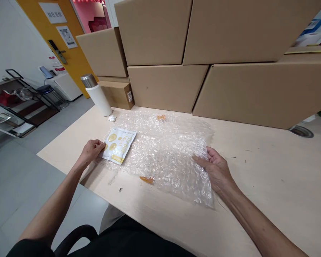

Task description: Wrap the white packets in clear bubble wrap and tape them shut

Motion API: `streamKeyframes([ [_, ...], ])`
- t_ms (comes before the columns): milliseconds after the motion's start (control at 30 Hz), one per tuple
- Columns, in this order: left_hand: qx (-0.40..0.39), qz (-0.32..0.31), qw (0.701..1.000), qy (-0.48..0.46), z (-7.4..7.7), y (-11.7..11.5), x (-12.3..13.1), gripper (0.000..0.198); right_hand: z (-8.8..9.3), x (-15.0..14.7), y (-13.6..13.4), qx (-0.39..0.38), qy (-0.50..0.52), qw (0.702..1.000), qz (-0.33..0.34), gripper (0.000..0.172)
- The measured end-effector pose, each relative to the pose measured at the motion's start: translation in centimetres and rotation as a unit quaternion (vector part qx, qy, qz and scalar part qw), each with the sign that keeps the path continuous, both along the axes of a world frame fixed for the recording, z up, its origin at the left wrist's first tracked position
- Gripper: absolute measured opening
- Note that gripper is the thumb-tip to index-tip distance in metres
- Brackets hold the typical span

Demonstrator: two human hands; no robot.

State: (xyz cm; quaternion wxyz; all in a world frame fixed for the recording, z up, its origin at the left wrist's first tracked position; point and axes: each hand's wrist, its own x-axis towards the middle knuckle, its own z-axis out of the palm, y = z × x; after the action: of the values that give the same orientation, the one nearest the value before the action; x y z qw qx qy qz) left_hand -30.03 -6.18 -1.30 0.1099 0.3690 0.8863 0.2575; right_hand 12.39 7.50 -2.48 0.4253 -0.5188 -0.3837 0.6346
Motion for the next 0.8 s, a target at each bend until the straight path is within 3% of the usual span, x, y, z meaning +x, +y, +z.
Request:
streamKeyframes([
  [400,0.045,-0.016,0.996,-0.069,-0.8,-2.8,3.0,0.03,1.6,1.7,1.2,-0.001,-0.048,0.997,-0.057,0.056],
  [567,0.032,-0.008,0.999,-0.022,-0.4,-3.7,5.2,0.026,1.1,1.7,1.2,-0.011,-0.075,0.994,-0.073,0.058],
  [700,0.025,-0.019,0.999,0.045,-0.4,-4.0,6.7,0.023,0.7,2.1,0.8,0.002,-0.162,0.984,-0.072,0.06],
  [800,0.012,-0.022,0.998,0.058,-0.6,-4.1,7.1,0.021,1.2,2.8,0.7,0.043,-0.295,0.954,-0.027,0.065],
])
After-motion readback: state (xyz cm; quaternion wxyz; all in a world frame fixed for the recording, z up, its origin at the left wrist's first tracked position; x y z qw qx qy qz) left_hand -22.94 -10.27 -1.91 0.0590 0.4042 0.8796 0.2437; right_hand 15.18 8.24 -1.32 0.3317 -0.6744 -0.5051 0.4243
